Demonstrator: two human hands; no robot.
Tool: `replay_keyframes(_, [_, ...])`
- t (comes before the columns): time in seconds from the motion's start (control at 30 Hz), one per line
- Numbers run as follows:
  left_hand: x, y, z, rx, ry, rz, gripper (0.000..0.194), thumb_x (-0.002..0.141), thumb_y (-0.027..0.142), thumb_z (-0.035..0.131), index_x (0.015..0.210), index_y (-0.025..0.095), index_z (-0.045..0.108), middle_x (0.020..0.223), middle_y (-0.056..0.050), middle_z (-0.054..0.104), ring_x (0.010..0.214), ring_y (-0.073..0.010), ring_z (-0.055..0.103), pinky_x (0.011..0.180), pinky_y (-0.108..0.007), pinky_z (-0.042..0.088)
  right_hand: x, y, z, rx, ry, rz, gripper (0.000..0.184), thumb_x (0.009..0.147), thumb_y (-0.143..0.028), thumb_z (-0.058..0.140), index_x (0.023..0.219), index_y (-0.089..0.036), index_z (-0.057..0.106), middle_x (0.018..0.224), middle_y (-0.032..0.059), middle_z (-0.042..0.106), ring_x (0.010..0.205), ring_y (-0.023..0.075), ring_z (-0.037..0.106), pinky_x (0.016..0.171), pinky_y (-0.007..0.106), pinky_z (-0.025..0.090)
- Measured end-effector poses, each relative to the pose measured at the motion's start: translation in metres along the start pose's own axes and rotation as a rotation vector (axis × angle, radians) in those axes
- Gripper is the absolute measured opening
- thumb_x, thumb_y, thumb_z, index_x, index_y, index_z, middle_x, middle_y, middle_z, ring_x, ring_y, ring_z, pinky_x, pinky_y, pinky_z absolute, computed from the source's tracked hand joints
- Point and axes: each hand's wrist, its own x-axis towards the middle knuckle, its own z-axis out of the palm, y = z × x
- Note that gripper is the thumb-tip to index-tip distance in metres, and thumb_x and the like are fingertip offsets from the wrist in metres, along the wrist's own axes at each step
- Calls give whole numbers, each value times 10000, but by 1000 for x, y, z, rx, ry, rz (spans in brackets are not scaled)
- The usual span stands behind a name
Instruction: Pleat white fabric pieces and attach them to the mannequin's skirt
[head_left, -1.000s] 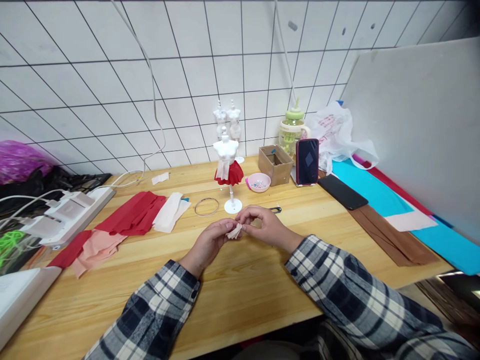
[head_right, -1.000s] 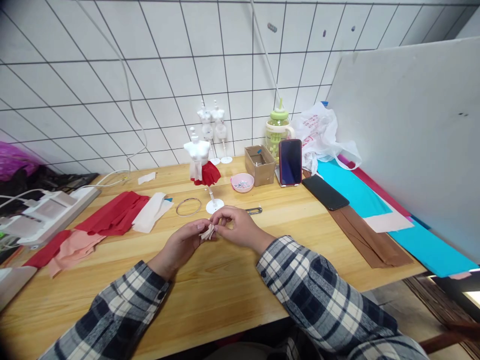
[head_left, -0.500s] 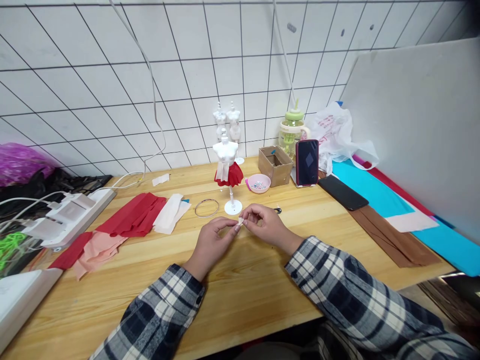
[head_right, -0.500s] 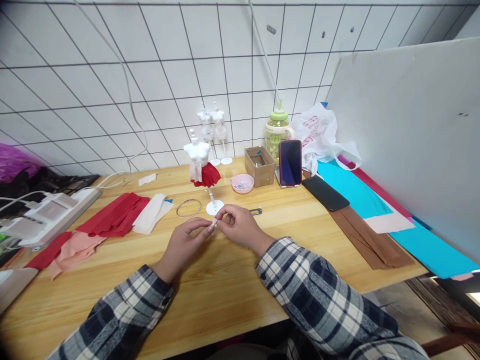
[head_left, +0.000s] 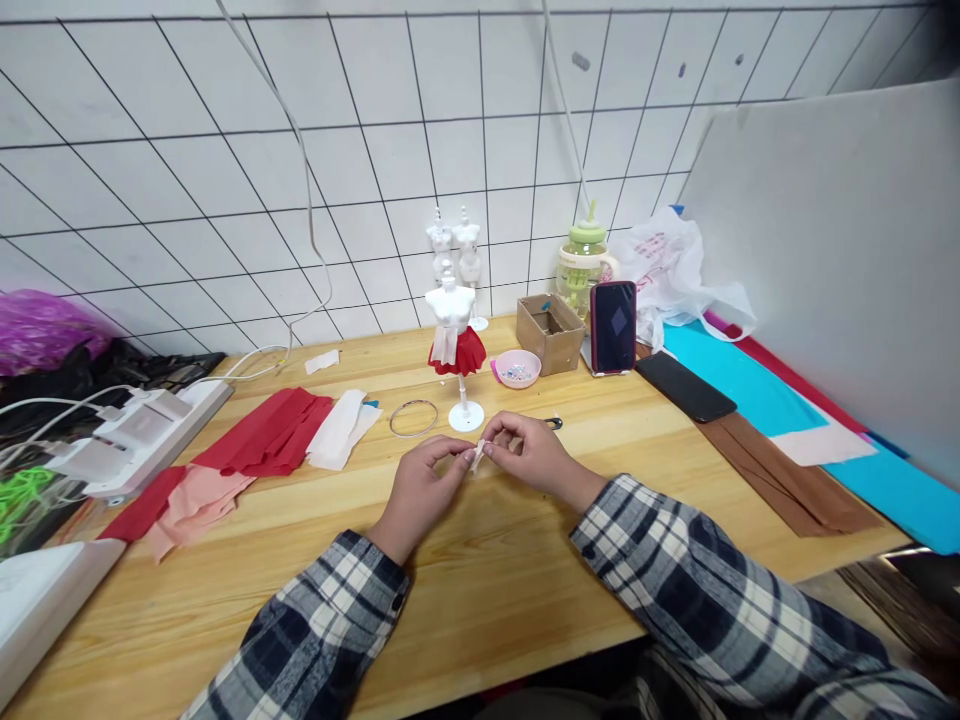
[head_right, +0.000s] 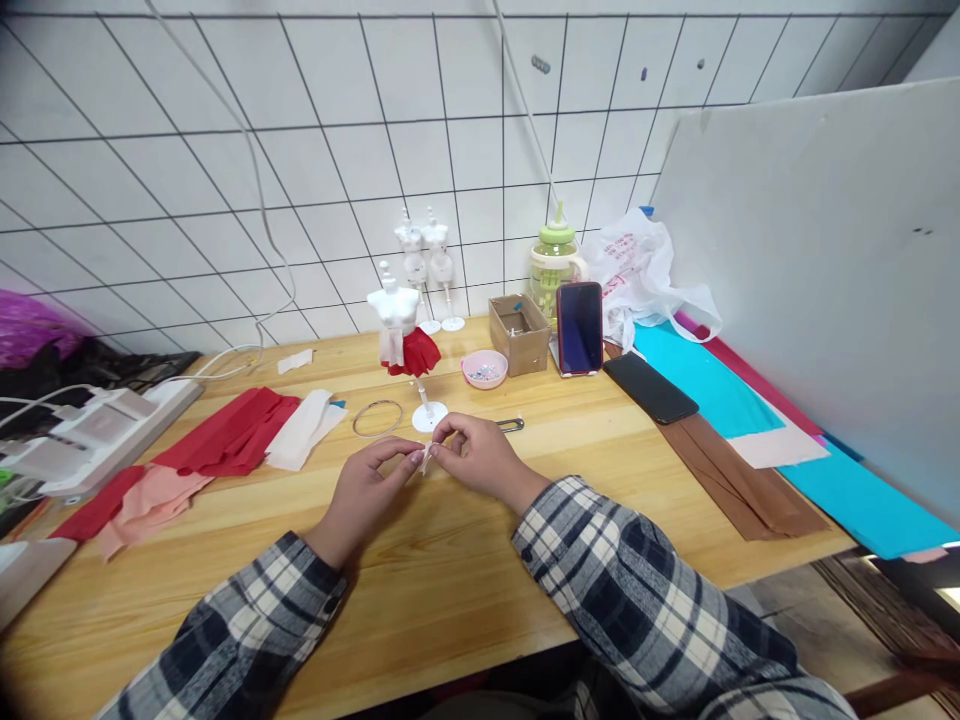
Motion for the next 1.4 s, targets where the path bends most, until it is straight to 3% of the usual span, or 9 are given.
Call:
replay_keyframes(0.17, [-2, 0, -2, -14, -13, 2, 271, 893, 410, 577, 877, 202, 750, 885, -47, 757, 840, -193, 678, 804, -307, 508, -1, 1, 2, 19, 17, 37, 120, 770, -288, 636, 821, -181, 621, 646, -40, 558, 556, 89, 483, 523, 197, 360])
replay_keyframes(0.27, [1, -7, -5, 0, 82, -32, 283, 896, 421, 567, 908, 200, 744, 938, -56, 749, 917, -210, 667, 863, -333, 495, 4, -4, -3, -7, 46, 31, 121, 778, -288, 642, 838, -183, 649, 640, -31, 590, 571, 102, 522, 541, 209, 384])
replay_keyframes(0.37, [18, -22, 0, 17, 200, -101, 294, 894, 410, 543, 949, 182, 721, 976, -77, 732, 937, -223, 660, 852, -354, 504, 19, -24, -18, -40, 56, -32, 97, 787, -265, 648, 833, -185, 677, 728, -1, 666, 629, 118, 579, 583, 228, 421])
replay_keyframes(0.5, [52, -36, 21, 50, 258, -108, 481, 857, 395, 600, 1265, 143, 564, 1246, -153, 641, 1103, -253, 617, 915, -387, 483, 42, -65, -44, -71, 71, -177, 62, 795, -233, 673, 832, -193, 705, 796, 13, 714, 705, 134, 627, 648, 247, 459])
replay_keyframes(0.63, [69, -34, 38, 137, 143, -134, 380, 928, 426, 486, 1162, 152, 607, 1078, -135, 698, 982, -261, 647, 833, -383, 481, 48, -91, -62, -219, 91, -207, 77, 817, -218, 663, 834, -221, 738, 808, 12, 731, 691, 138, 629, 625, 257, 445])
replay_keyframes(0.77, [57, -24, 37, 160, 64, -115, 378, 963, 419, 396, 846, 167, 653, 806, -87, 694, 783, -237, 639, 731, -347, 461, 42, -93, -74, -351, 83, -219, 90, 809, -200, 653, 808, -227, 738, 767, 1, 726, 658, 134, 616, 605, 263, 419])
replay_keyframes(0.87, [43, -12, 33, 116, 24, -36, 362, 990, 414, 349, 957, 191, 632, 814, -39, 686, 772, -197, 629, 728, -306, 455, 37, -96, -80, -370, 133, -231, 74, 799, -191, 646, 794, -217, 715, 745, -3, 712, 636, 129, 598, 578, 257, 399])
replay_keyframes(1.07, [27, 11, 36, 112, 3, 13, 344, 995, 423, 356, 921, 200, 608, 814, -32, 659, 782, -194, 600, 699, -293, 429, 24, -115, -84, -359, 200, -252, 63, 780, -173, 633, 737, -217, 649, 680, -31, 663, 607, 115, 570, 543, 247, 372])
replay_keyframes(1.4, [20, 18, 38, 154, -34, 45, 360, 1000, 435, 338, 850, 206, 573, 777, -32, 630, 766, -204, 580, 699, -305, 412, 9, -125, -77, -433, 450, -244, 74, 809, -197, 613, 737, -213, 616, 653, -9, 618, 593, 126, 532, 550, 259, 383])
